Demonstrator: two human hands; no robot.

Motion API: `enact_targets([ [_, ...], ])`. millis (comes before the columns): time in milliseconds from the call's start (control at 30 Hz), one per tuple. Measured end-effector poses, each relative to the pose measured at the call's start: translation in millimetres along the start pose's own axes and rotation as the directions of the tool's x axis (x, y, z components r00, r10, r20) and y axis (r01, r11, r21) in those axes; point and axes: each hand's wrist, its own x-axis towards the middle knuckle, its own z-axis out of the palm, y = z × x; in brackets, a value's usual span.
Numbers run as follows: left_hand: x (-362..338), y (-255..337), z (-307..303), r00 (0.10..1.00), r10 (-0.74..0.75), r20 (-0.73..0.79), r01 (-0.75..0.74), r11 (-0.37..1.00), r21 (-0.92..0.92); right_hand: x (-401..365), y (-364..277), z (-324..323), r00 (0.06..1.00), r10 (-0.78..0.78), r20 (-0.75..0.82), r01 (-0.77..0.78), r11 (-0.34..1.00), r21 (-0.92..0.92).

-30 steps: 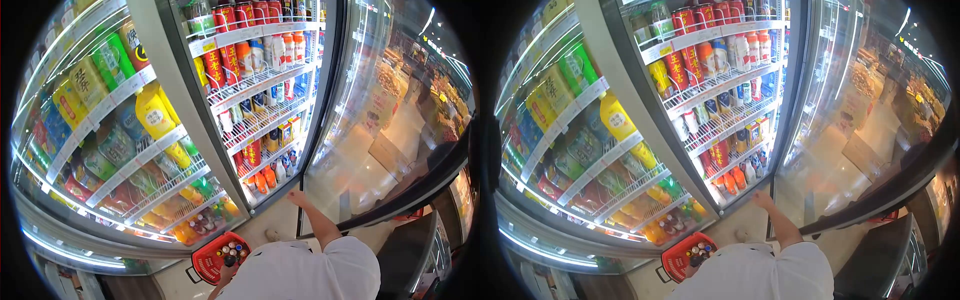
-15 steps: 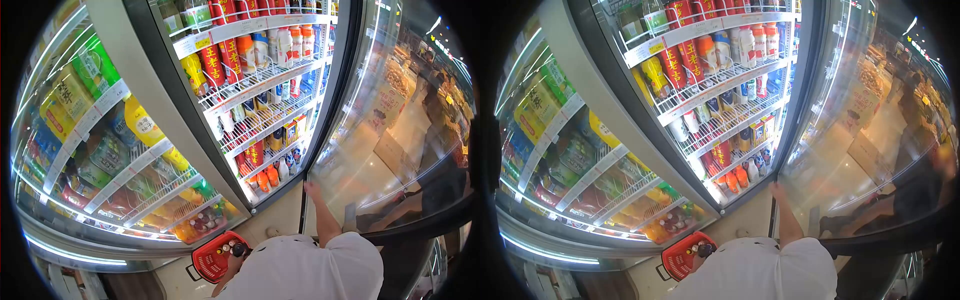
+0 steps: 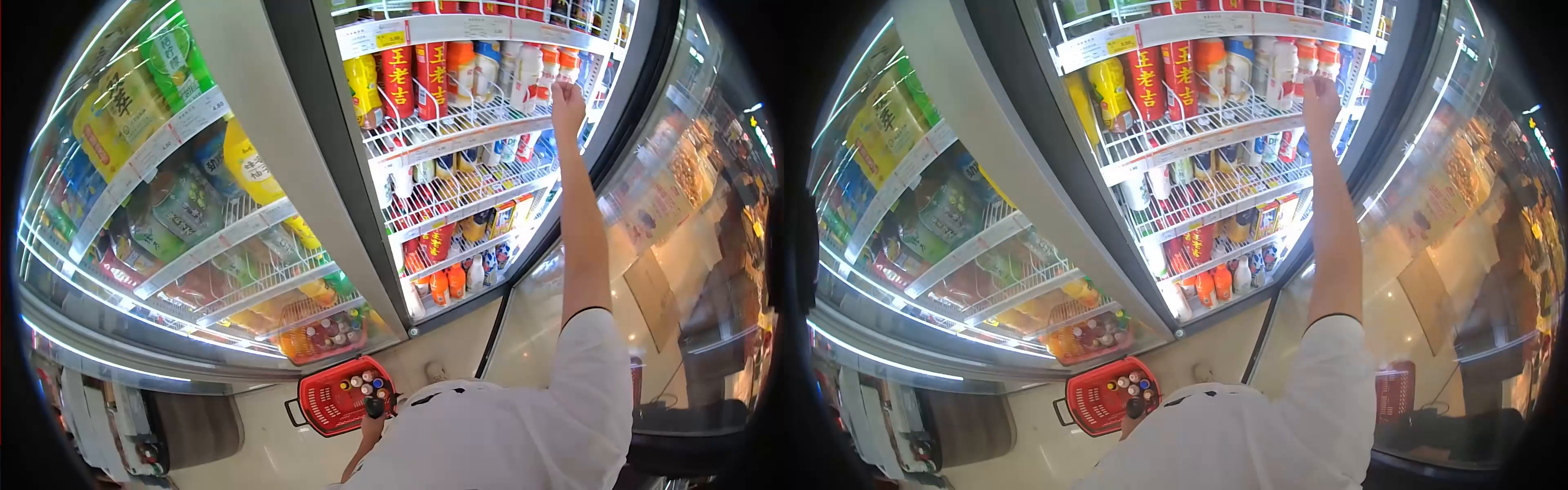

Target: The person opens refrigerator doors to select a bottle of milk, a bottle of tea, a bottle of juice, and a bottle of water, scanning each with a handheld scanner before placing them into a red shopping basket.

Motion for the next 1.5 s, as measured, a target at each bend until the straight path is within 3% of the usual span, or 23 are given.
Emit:
enact_targets([
  [67, -16, -3, -9, 0.997, 0.048, 0.066, -0.047, 0.999, -0.017, 39, 17, 26, 0.996, -0.08, 0.032, 0.083, 0.989, -0.118],
  [100, -10, -16, -4, 0.992, 0.015, 0.123, -0.026, 0.996, 0.086, 56, 23, 36, 0.994, -0.082, 0.069, 0.095, 0.97, -0.224],
  [133, -12, -24, -1, 0.993, 0.104, 0.058, -0.106, 0.994, 0.02, 67, 28, 43, 0.991, -0.078, 0.107, 0.11, 0.938, -0.328],
  [200, -13, -24, -1, 0.998, -0.038, 0.054, 0.03, 0.988, 0.153, 79, 21, 51, 0.986, -0.077, 0.146, 0.134, 0.89, -0.436],
  [267, -11, -20, -5, 0.997, -0.061, 0.036, 0.056, 0.992, 0.113, 92, 16, 64, 0.986, -0.09, 0.141, 0.151, 0.837, -0.526],
  [333, -8, -13, -9, 0.996, -0.083, 0.017, 0.082, 0.994, 0.067, 102, 14, 71, 0.973, -0.1, 0.208, 0.182, 0.888, -0.423],
  [400, -3, 1, -14, 0.997, -0.077, -0.022, 0.08, 0.989, 0.125, 110, 11, 80, 0.957, 0.165, 0.239, -0.033, 0.881, -0.472],
  [433, -3, 6, -15, 0.996, -0.081, -0.047, 0.086, 0.991, 0.107, 115, 10, 83, 0.946, 0.179, 0.271, -0.027, 0.874, -0.484],
  [467, -2, 11, -16, 0.995, -0.082, -0.053, 0.087, 0.991, 0.102, 120, 18, 88, 0.946, 0.176, 0.273, -0.025, 0.878, -0.478],
  [533, 2, 21, -16, 0.998, -0.06, -0.035, 0.063, 0.995, 0.082, 122, 31, 98, 0.975, 0.016, 0.223, 0.071, 0.924, -0.375],
  [567, 0, 25, -17, 1.0, -0.013, -0.028, 0.013, 1.0, -0.011, 120, 29, 97, 0.97, -0.019, 0.241, 0.094, 0.948, -0.303],
  [667, -2, 39, -14, 0.999, -0.018, -0.036, 0.021, 0.996, 0.086, 101, 26, 98, 0.989, -0.035, 0.143, 0.069, 0.968, -0.24],
  [733, -3, 43, -12, 0.999, -0.038, -0.001, 0.038, 0.992, 0.12, 90, 23, 86, 0.983, 0.091, 0.161, -0.07, 0.989, -0.128],
  [800, -6, 42, -8, 1.0, -0.01, -0.017, 0.012, 0.994, 0.109, 75, 10, 72, 0.999, 0.038, 0.005, -0.037, 0.987, -0.159],
  [900, -10, 41, -5, 1.0, 0.021, -0.012, -0.02, 0.994, 0.112, 67, 1, 60, 1.0, -0.004, 0.011, 0.005, 1.0, -0.026],
  [933, -12, 40, -6, 1.0, -0.019, 0.009, 0.017, 0.99, 0.14, 64, -1, 54, 0.997, 0.061, 0.051, -0.057, 0.996, -0.064],
  [1000, -13, 40, -9, 0.999, -0.033, 0.035, 0.029, 0.993, 0.112, 58, -2, 45, 0.991, 0.001, 0.131, 0.021, 0.985, -0.169],
  [1100, 1, 23, -9, 0.998, 0.033, 0.044, -0.036, 0.996, 0.077, 50, 8, 41, 0.996, -0.03, 0.082, 0.041, 0.989, -0.141],
  [1200, 4, 23, -6, 0.999, -0.026, -0.03, 0.027, 0.999, 0.038, 29, -5, 27, 0.999, -0.012, 0.042, 0.02, 0.978, -0.207],
  [1267, -1, 24, -3, 0.998, 0.006, -0.059, -0.006, 1.0, -0.002, 19, 7, 24, 0.976, 0.014, -0.219, -0.026, 0.998, -0.053],
  [1333, -1, 25, -2, 0.994, 0.041, -0.099, -0.044, 0.999, -0.031, -14, -48, -3, 0.959, 0.093, -0.269, -0.049, 0.985, 0.166],
  [1400, -3, 28, 1, 0.997, 0.034, -0.068, -0.04, 0.994, -0.101, -32, -50, -20, 0.862, 0.056, -0.504, 0.117, 0.945, 0.306],
  [1500, 20, 15, 25, 0.991, 0.083, -0.108, -0.1, 0.983, -0.156, -85, -87, -65, 0.823, 0.396, -0.408, -0.019, 0.736, 0.676],
])
